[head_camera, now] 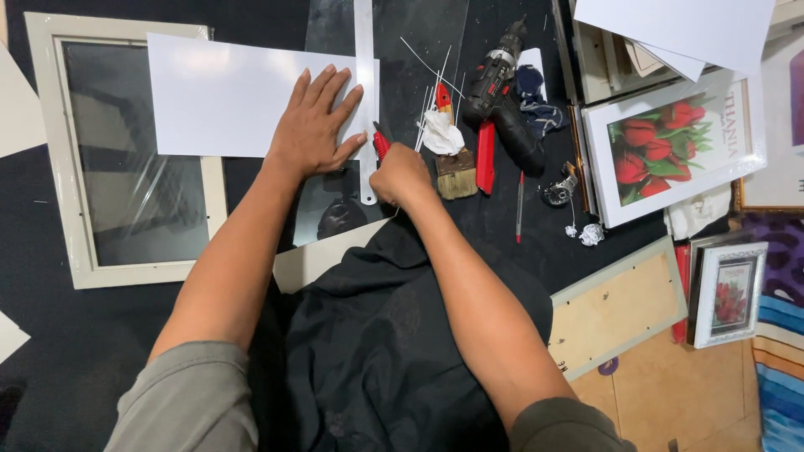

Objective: Cutting a paper insert to size using a ruler and utility knife and fitting it into a picture frame.

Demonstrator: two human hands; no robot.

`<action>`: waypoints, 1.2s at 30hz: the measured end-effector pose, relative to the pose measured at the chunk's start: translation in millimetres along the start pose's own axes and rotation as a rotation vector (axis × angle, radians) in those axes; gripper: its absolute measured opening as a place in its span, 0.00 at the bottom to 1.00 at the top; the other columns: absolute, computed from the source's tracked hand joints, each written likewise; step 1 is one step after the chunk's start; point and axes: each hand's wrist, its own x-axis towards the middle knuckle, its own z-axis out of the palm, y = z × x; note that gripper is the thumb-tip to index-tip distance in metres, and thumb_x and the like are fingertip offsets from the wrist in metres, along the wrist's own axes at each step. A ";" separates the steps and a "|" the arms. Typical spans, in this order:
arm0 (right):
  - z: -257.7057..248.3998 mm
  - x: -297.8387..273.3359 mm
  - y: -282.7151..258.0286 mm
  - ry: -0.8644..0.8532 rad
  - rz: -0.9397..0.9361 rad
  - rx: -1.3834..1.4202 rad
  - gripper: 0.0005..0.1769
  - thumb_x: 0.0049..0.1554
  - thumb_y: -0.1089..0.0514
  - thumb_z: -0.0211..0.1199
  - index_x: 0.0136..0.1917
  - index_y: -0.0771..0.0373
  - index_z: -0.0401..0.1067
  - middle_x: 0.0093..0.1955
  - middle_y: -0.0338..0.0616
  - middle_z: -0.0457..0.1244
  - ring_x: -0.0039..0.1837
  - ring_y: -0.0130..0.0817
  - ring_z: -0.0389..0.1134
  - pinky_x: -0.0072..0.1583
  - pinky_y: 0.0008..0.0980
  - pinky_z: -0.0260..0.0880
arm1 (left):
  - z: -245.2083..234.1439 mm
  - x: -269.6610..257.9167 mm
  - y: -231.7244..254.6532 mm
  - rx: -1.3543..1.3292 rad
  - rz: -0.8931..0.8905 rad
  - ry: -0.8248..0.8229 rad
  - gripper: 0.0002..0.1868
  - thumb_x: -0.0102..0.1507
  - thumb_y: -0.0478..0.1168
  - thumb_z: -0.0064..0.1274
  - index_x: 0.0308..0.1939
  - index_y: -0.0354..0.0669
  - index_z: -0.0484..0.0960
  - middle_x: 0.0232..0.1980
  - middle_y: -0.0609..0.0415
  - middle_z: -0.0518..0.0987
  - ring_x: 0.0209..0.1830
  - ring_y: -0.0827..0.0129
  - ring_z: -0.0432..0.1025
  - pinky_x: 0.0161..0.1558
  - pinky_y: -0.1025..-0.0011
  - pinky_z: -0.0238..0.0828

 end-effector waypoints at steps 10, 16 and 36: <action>-5.3 22.8 18.5 0.218 0.067 0.133 0.28 0.52 0.56 0.63 0.65 0.62 0.65 0.64 0.53 0.65 0.66 0.55 0.66 0.62 0.46 0.70 | -1.8 -0.2 0.9 -0.015 -0.050 -0.100 0.42 0.73 0.69 0.28 0.81 0.47 0.63 0.82 0.37 0.58 0.83 0.45 0.46 0.80 0.47 0.29; -3.2 36.3 30.1 0.216 0.093 0.232 0.44 0.46 0.45 0.80 0.68 0.60 0.62 0.66 0.49 0.64 0.66 0.50 0.66 0.61 0.46 0.70 | -3.3 0.5 0.9 -0.012 -0.057 -0.117 0.42 0.73 0.70 0.27 0.82 0.48 0.62 0.83 0.37 0.57 0.83 0.45 0.46 0.79 0.47 0.28; -4.9 24.8 26.2 0.197 0.073 0.225 0.52 0.45 0.43 0.82 0.72 0.61 0.57 0.70 0.51 0.61 0.70 0.50 0.63 0.62 0.45 0.69 | -1.2 2.1 1.1 0.011 -0.078 -0.182 0.42 0.73 0.71 0.22 0.84 0.53 0.54 0.84 0.38 0.54 0.84 0.47 0.42 0.79 0.47 0.25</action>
